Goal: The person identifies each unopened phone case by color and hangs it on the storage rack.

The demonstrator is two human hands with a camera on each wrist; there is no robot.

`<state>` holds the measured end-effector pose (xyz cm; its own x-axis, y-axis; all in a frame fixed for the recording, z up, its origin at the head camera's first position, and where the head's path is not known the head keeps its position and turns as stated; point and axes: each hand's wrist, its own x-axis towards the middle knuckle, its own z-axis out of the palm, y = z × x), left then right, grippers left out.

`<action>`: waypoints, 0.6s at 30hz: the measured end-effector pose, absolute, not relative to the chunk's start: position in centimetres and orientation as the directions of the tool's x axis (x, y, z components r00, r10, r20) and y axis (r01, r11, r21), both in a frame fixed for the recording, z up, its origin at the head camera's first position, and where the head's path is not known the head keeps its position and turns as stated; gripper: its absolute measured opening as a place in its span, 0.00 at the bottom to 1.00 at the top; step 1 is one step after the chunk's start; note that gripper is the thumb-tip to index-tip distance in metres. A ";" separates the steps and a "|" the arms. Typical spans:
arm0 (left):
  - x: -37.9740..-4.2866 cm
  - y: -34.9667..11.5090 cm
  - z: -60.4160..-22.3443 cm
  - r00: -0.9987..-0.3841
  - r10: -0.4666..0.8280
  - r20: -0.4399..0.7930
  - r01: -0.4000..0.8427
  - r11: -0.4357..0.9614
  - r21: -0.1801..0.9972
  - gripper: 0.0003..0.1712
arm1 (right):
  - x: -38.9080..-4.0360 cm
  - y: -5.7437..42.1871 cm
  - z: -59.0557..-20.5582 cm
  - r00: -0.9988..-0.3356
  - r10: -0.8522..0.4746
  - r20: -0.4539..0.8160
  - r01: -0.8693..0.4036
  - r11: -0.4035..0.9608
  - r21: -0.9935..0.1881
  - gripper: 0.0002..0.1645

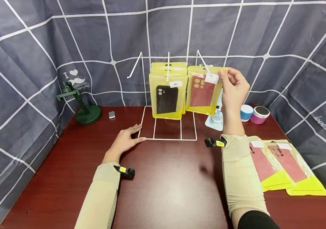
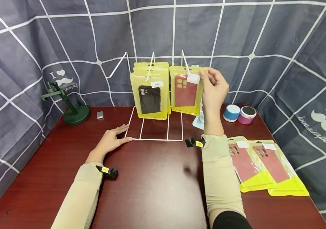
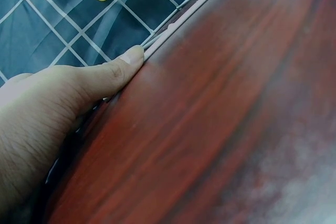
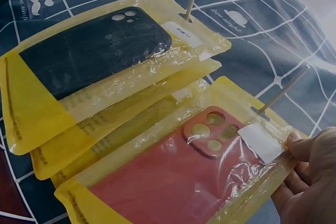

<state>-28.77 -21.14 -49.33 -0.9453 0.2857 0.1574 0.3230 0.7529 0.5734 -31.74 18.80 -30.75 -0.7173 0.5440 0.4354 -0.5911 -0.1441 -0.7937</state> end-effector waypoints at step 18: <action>-28.8 -21.0 -49.0 -0.947 0.288 0.141 0.315 0.755 0.575 0.47 | -31.3 19.4 -30.6 -0.750 0.512 0.418 -0.568 -0.177 -0.804 0.13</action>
